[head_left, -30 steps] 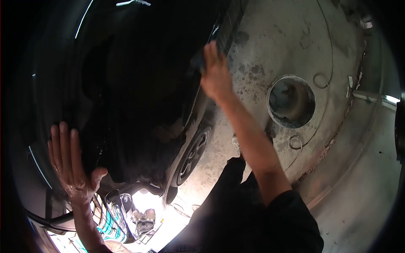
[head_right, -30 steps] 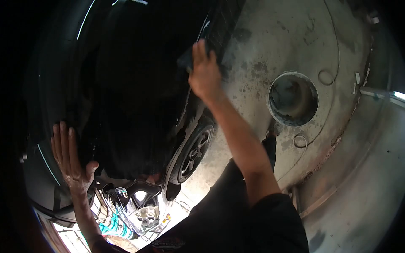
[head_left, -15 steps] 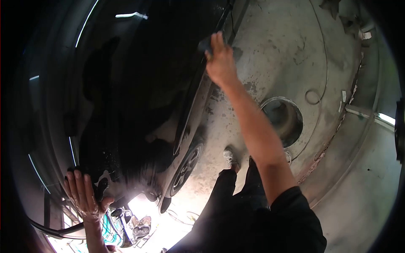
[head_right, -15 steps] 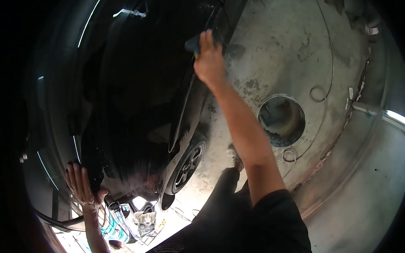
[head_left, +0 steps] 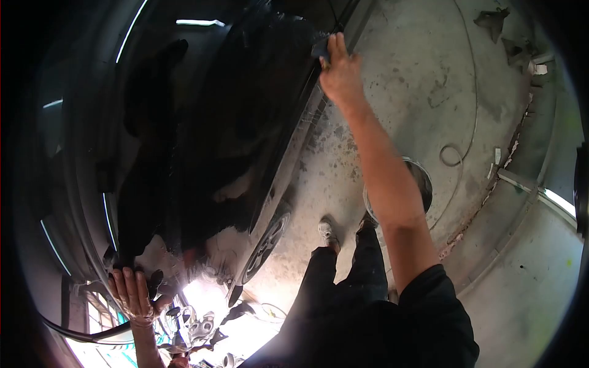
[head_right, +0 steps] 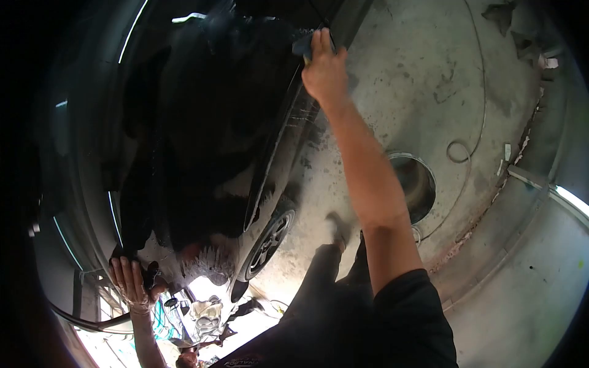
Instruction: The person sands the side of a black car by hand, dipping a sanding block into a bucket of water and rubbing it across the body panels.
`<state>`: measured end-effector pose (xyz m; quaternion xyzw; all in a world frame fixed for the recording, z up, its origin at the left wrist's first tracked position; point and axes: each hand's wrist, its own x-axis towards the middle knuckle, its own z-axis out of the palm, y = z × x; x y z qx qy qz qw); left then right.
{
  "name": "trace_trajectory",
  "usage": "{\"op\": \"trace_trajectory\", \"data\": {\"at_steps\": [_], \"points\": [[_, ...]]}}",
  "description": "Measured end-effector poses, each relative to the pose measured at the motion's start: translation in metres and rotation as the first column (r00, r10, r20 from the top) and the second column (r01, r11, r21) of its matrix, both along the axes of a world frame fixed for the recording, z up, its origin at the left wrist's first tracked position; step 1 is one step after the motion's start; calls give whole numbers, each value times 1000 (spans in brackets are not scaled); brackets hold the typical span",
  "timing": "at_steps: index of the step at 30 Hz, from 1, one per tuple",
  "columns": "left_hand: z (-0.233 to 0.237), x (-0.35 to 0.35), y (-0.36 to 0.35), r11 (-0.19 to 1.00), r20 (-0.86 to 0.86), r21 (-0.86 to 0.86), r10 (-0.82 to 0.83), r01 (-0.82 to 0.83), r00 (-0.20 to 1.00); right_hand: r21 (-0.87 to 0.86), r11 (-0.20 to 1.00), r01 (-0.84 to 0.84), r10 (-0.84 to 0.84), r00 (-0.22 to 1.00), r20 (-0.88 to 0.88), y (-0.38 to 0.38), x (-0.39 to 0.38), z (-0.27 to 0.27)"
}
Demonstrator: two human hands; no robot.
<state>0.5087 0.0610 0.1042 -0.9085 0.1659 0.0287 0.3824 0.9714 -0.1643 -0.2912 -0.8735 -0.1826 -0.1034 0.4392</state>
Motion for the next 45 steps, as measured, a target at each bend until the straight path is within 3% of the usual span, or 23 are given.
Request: {"op": "trace_trajectory", "data": {"at_steps": [3,7,8,11,12,16,19,25,28,31,32,35,39,40,41,42,45], "points": [[1,-2,-1,1000,-9,4,0,0,1000,-64,998,27,-21,995,98,0,2,-2],[1,-1,-2,1000,-8,12,2,-2,1000,-91,993,-81,68,988,-140,2,-68,13],[1,0,-2,1000,-8,17,3,-3,1000,-89,993,-73,67,995,-72,1,-64,10],[0,-1,-1,1000,0,-5,0,0,1000,81,997,-14,30,980,-196,0,-13,18],[0,-1,-1,1000,-1,1,2,-2,1000,54,998,-14,18,997,-72,0,6,14],[0,-1,-4,1000,2,11,4,-4,1000,-83,996,-17,17,1000,7,4,-21,8],[2,1,-2,1000,-9,11,-3,3,1000,-118,985,-127,118,990,-78,-2,-92,22],[-3,0,-2,1000,16,-24,-16,16,1000,-184,982,-32,30,999,-13,-4,13,7],[-1,1,-2,1000,20,-25,-15,15,1000,-151,988,-11,12,1000,3,-5,-17,18],[0,4,-5,1000,7,-13,-10,10,1000,-252,965,-75,69,997,-33,1,-70,16],[-1,3,-4,1000,10,-9,-14,14,1000,-283,959,-30,48,997,55,-2,-68,16],[-1,4,-3,1000,15,-15,-23,23,1000,-102,995,-19,21,1000,20,-3,-12,16],[0,1,-4,1000,5,-5,-6,6,1000,-248,969,2,7,999,37,-3,-12,29],[0,3,-5,1000,4,-1,-5,5,1000,-372,928,-27,60,995,77,-3,-36,29],[0,5,-6,1000,1,4,-7,7,1000,-187,981,-49,42,998,-42,6,-62,21],[1,3,-6,1000,-4,11,7,-7,1000,-133,985,-113,101,991,-91,1,-89,37],[1,1,-5,1000,-8,30,5,-4,1000,-117,987,-109,108,994,-12,-1,-72,25]]}}
